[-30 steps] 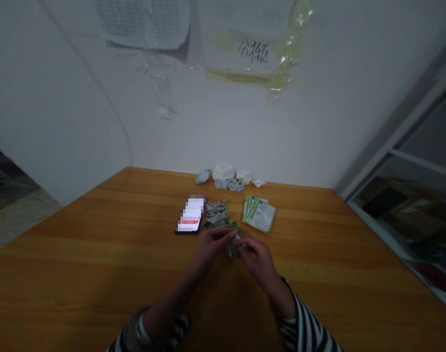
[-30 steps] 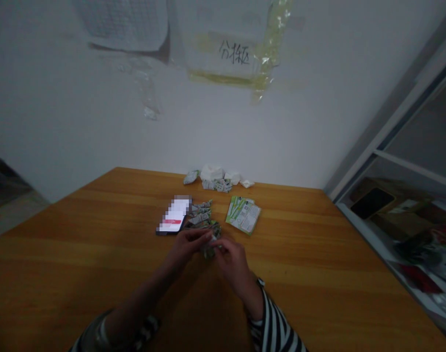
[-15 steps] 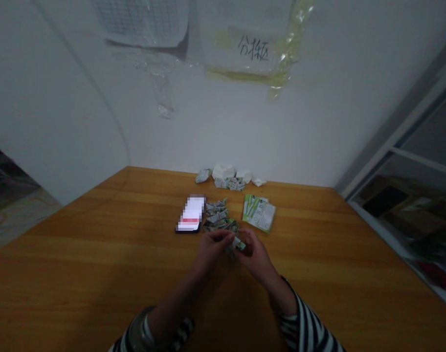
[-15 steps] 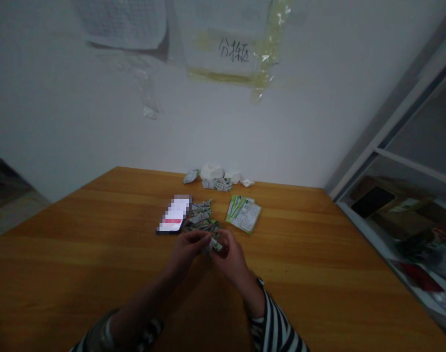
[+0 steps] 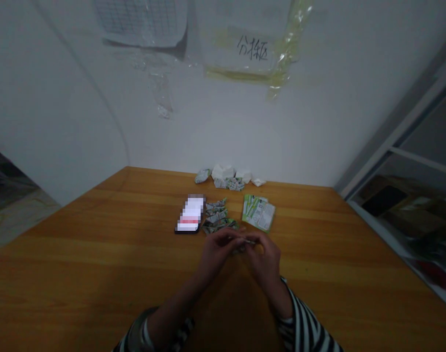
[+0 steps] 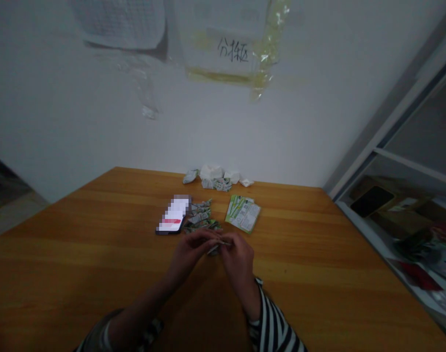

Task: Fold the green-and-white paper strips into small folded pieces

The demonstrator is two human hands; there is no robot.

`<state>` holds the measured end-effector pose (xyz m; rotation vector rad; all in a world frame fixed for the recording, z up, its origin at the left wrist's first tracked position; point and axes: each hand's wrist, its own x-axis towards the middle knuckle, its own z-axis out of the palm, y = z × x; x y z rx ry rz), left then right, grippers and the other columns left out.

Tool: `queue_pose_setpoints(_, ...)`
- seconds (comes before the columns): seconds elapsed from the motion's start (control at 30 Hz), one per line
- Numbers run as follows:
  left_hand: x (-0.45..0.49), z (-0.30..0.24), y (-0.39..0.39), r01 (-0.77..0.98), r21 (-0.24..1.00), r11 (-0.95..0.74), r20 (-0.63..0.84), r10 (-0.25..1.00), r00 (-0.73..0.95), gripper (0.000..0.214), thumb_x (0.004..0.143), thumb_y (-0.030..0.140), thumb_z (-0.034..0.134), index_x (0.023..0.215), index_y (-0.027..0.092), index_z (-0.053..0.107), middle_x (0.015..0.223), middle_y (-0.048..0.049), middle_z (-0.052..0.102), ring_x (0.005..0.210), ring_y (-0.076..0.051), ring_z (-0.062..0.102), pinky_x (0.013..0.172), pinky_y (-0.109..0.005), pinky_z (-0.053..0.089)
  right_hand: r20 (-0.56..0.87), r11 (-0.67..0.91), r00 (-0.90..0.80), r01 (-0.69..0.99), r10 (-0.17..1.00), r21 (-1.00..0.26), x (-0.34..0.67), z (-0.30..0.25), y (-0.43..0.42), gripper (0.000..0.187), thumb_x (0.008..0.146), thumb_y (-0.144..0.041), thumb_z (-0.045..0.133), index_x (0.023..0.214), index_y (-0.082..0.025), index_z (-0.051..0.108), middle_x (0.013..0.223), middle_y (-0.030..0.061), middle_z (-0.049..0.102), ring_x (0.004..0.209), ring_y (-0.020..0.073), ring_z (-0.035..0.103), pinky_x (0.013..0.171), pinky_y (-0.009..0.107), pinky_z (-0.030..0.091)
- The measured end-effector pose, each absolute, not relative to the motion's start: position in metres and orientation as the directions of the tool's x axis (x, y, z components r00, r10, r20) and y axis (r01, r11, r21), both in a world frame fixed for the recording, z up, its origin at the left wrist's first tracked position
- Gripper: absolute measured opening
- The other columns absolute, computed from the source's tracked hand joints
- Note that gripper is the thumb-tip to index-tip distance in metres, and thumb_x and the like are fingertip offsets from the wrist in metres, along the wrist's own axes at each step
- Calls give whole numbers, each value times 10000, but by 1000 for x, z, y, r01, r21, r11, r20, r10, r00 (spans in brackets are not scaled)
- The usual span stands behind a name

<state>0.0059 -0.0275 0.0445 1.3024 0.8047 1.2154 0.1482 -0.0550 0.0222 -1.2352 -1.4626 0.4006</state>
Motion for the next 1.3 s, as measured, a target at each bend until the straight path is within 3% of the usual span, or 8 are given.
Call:
queue_pose_setpoints(0.1, 7, 45, -28, -241, 964, -117, 176, 955, 240, 206, 720, 349, 733, 772, 150, 732, 1006, -102, 705, 1017, -255, 622, 885, -343, 482, 590, 449, 185, 486, 786, -750, 153, 21, -55, 99, 768, -125, 637, 767, -217, 675, 769, 37, 668, 743, 197, 628, 684, 297, 503)
queue_pose_setpoints(0.23, 7, 41, -26, -375, 906, 199, -91, 954, 285, 392, 765, 476, 665, 992, 158, 699, 1121, -120, 682, 993, -240, 638, 834, -334, 503, 677, 538, 81, 542, 731, -645, 159, 16, -52, 204, 799, -92, 578, 897, -222, 701, 880, 59, 639, 836, 198, 613, 741, 318, 510)
queue_pose_setpoints(0.4, 2, 40, -21, -428, 835, 345, -170, 902, 396, 427, 674, 360, 780, 1026, 127, 709, 1121, -141, 690, 944, -225, 658, 831, -303, 492, 680, 574, -80, 612, 729, -544, 165, 12, -50, 293, 815, -59, 523, 1021, -208, 670, 969, 80, 616, 926, 208, 598, 812, 353, 515)
queue_pose_setpoints(0.73, -5, 33, -17, -145, 969, 199, -129, 910, 393, 375, 614, 270, 788, 960, 131, 741, 945, -86, 749, 845, -235, 667, 772, -310, 491, 776, 663, -177, 652, 605, -368, 166, 6, -50, 263, 872, -83, 497, 1069, -196, 630, 1005, 103, 650, 945, 212, 614, 820, 367, 535)
queue_pose_setpoints(0.87, -4, 34, -18, 9, 1000, -10, 6, 906, 423, 281, 746, 300, 663, 951, 124, 742, 889, -54, 751, 814, -218, 662, 745, -287, 487, 752, 671, -249, 666, 611, -325, 164, 7, -49, 275, 887, -107, 494, 1118, -196, 613, 1021, 107, 646, 958, 217, 610, 822, 364, 539)
queue_pose_setpoints(1.07, -3, 28, -20, 330, 903, -277, 154, 923, 353, 301, 831, 283, 519, 981, 138, 736, 803, -49, 740, 714, -195, 639, 655, -254, 470, 642, 614, -309, 719, 702, -325, 165, 10, -49, 198, 868, -136, 530, 1026, -174, 645, 936, 106, 637, 861, 228, 594, 725, 353, 535)
queue_pose_setpoints(1.2, -5, 24, -20, 358, 884, -301, 144, 903, 405, 311, 791, 219, 524, 1022, 125, 711, 811, -46, 728, 700, -179, 628, 631, -234, 462, 670, 658, -345, 695, 658, -289, 167, 9, -49, 179, 880, -124, 514, 985, -165, 653, 871, 96, 646, 803, 211, 589, 677, 321, 517)
queue_pose_setpoints(1.3, -5, 25, -21, 374, 861, -345, 146, 872, 468, 254, 750, 159, 521, 915, 129, 712, 731, -15, 695, 655, -152, 591, 588, -204, 430, 687, 696, -387, 676, 615, -242, 167, 7, -49, 183, 890, -122, 495, 964, -167, 655, 862, 95, 657, 803, 204, 596, 688, 314, 518)
